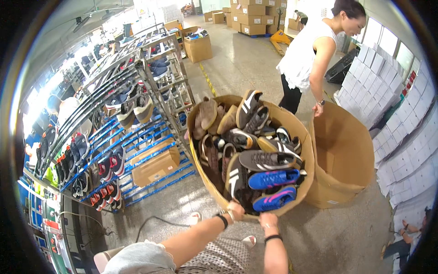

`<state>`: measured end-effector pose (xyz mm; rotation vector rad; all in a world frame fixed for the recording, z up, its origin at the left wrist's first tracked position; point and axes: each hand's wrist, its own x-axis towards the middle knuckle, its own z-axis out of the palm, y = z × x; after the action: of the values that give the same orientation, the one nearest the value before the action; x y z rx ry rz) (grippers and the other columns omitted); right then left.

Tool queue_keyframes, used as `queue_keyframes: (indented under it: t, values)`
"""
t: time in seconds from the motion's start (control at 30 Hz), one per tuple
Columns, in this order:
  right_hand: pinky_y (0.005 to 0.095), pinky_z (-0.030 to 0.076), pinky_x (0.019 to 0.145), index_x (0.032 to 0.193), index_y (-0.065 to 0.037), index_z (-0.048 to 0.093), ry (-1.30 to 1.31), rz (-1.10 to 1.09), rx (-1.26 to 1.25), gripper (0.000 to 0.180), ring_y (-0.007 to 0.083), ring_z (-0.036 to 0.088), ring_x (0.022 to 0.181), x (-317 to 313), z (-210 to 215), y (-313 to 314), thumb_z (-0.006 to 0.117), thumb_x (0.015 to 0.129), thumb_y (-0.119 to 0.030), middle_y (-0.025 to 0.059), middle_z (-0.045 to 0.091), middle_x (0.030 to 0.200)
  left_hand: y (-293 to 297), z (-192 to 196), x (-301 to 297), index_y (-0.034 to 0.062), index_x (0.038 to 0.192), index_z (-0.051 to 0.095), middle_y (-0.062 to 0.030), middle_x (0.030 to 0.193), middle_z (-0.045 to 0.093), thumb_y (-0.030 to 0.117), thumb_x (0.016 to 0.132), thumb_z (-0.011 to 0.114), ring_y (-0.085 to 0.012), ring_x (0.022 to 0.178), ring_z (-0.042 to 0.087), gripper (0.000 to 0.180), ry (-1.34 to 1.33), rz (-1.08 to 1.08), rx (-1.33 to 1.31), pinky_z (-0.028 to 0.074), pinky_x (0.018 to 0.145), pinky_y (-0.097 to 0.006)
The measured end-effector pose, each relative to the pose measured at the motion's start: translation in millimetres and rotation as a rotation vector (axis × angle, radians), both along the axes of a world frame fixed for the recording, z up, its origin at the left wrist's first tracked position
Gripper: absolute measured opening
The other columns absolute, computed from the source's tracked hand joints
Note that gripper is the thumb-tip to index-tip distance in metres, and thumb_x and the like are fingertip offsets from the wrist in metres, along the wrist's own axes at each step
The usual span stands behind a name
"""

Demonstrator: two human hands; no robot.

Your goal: Inspecting and organizing manufactured shoes in a factory setting.

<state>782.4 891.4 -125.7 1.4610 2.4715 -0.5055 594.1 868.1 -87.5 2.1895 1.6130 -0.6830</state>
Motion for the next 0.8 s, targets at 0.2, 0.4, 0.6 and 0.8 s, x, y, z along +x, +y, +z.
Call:
queue_keyframes:
  t: [0.2, 0.4, 0.6, 0.8]
  values:
    - [0.0399, 0.048, 0.063, 0.074, -0.021, 0.07, -0.063, -0.075, 0.134, 0.013, 0.0281, 0.063, 0.067, -6.1, -32.3, -79.3, 0.062, 0.068, -0.028, 0.0088, 0.065, 0.07, -62.2, 6.5, -40.3, 0.0141, 0.081, 0.069, -0.0058, 0.082, 0.067, 0.018, 0.076, 0.052, -0.0236, 0.079, 0.065, 0.018, -0.269, -0.097, -0.047, 0.046, 0.068, -0.04]
    - [0.0379, 0.049, 0.062, 0.071, -0.016, 0.068, -0.159, -0.26, 0.062, 0.015, 0.023, 0.064, 0.07, -96.1, -8.8, -170.6, 0.053, 0.075, -0.02, 0.0064, 0.065, 0.07, -96.2, 5.8, -126.6, 0.0141, 0.083, 0.069, -0.0068, 0.085, 0.067, 0.019, 0.076, 0.052, -0.0239, 0.084, 0.064, 0.019, -0.325, -0.221, -0.149, 0.043, 0.075, -0.041]
    - [0.0416, 0.043, 0.075, 0.072, -0.013, 0.068, -0.172, -0.468, 0.001, 0.018, 0.025, 0.064, 0.069, -155.5, 23.9, -174.4, 0.051, 0.076, -0.017, 0.0085, 0.067, 0.073, -73.6, 0.5, -203.6, 0.0165, 0.084, 0.069, -0.0064, 0.089, 0.067, 0.02, 0.074, 0.053, -0.0228, 0.093, 0.061, 0.02, -0.146, -0.241, -0.087, 0.038, 0.084, -0.038]
    - [0.0417, 0.04, 0.077, 0.092, -0.013, 0.067, -0.254, -0.421, -0.206, 0.024, 0.0252, 0.06, 0.088, -161.1, 46.3, -154.4, 0.044, 0.085, -0.017, 0.0068, 0.065, 0.089, -54.7, 4.6, -210.2, 0.0198, 0.088, 0.07, -0.0015, 0.096, 0.067, 0.025, 0.075, 0.059, -0.0192, 0.098, 0.058, 0.017, 0.165, -0.184, -0.121, 0.034, 0.084, -0.035]
